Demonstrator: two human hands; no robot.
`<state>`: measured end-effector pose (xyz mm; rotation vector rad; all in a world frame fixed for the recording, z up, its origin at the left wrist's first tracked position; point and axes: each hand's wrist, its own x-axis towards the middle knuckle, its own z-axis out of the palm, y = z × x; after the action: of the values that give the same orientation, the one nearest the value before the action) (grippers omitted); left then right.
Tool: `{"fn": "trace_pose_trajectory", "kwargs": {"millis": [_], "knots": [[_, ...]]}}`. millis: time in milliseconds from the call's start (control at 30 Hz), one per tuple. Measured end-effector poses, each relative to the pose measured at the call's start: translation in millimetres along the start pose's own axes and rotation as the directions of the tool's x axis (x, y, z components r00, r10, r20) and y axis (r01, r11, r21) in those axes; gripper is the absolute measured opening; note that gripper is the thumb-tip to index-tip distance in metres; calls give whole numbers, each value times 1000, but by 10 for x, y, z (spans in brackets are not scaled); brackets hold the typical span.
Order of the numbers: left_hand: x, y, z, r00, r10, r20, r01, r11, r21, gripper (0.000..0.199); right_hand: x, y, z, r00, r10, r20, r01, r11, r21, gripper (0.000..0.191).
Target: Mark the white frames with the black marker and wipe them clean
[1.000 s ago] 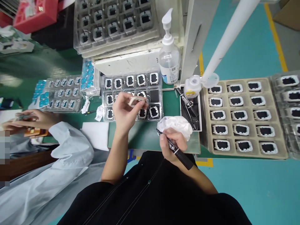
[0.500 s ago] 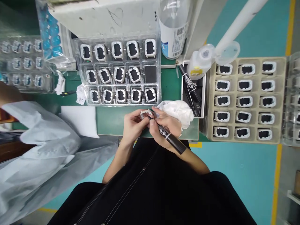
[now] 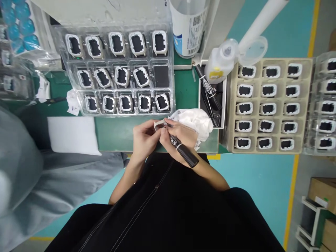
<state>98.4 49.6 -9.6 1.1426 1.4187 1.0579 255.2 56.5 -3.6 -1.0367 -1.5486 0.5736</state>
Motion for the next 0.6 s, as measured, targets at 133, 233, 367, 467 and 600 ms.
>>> {"fn": "trace_pose_trajectory", "kwargs": {"millis": [133, 233, 367, 467, 600], "knots": [[5, -6, 4, 1000, 17, 9, -18, 1000, 26, 19, -13, 10, -4, 1000, 16, 11, -16, 1000, -14, 13], [7, -6, 5, 1000, 19, 14, -20, 999, 31, 19, -19, 24, 6, 1000, 23, 3, -23, 1000, -14, 12], [7, 1, 6, 999, 29, 19, -29, 999, 24, 15, -23, 33, 23, 999, 30, -11, -30, 1000, 3, 11], [9, 12, 7, 999, 27, 18, -27, 999, 26, 16, -22, 29, 20, 1000, 30, -5, -30, 999, -11, 10], [10, 18, 5, 999, 35, 18, -35, 999, 39, 15, -17, 21, 7, 1000, 23, 3, -23, 999, -34, 9]]}}
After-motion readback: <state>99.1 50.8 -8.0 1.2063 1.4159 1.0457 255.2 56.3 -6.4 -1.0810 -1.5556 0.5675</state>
